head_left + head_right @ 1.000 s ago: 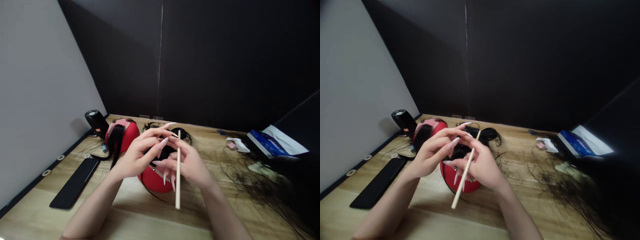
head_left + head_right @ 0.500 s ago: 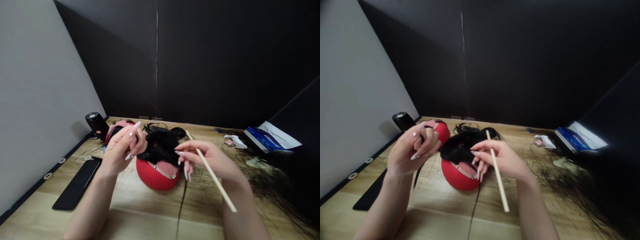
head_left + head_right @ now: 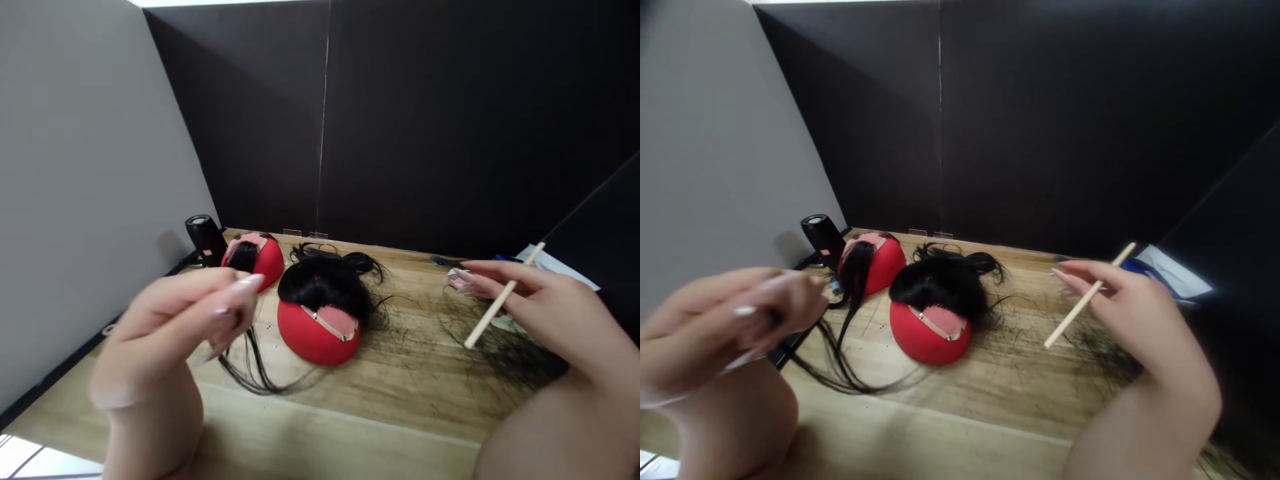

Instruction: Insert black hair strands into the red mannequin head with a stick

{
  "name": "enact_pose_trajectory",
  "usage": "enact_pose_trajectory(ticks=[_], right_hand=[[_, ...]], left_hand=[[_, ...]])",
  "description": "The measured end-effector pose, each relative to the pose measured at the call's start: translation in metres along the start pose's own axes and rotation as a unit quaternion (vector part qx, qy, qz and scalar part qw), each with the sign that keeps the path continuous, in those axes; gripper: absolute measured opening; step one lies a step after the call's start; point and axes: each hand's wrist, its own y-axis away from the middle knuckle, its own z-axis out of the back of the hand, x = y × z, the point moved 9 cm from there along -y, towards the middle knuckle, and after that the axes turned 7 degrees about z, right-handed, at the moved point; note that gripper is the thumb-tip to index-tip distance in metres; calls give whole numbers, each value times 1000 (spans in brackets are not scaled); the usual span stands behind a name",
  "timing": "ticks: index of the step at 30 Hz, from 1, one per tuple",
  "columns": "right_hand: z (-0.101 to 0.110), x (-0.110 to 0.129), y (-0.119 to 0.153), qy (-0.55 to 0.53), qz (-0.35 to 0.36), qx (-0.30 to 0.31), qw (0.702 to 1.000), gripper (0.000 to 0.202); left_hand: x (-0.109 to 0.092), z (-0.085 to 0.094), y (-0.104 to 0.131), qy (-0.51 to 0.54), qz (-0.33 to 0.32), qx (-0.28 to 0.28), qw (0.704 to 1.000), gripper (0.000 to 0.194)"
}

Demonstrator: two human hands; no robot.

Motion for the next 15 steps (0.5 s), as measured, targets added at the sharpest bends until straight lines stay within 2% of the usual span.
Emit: enact_pose_trajectory(ticks=[1,3,5,7,10,12,15], right_hand=[[-6,18,2,-35,34,10,999,42],[-38,56,9,-90,118,91,985,38],[-81,89,26,-103,229,187,950,30],[-111,107,44,-58,351,170,919,29],[-145,108,67,33,455,110,883,38],[-156,105,77,54,497,78,862,41],[-162,108,81,58,536,44,841,43]], left_hand=[[5,-16,-6,-41,16,48,998,44],[22,-47,-14,-94,37,140,985,40],[41,-65,-18,-100,38,175,979,40],[66,-74,-17,-91,66,185,976,40],[95,-75,-8,-57,101,172,978,42],[103,-75,-4,-54,103,167,979,43],[102,-81,-2,-77,74,183,977,42]])
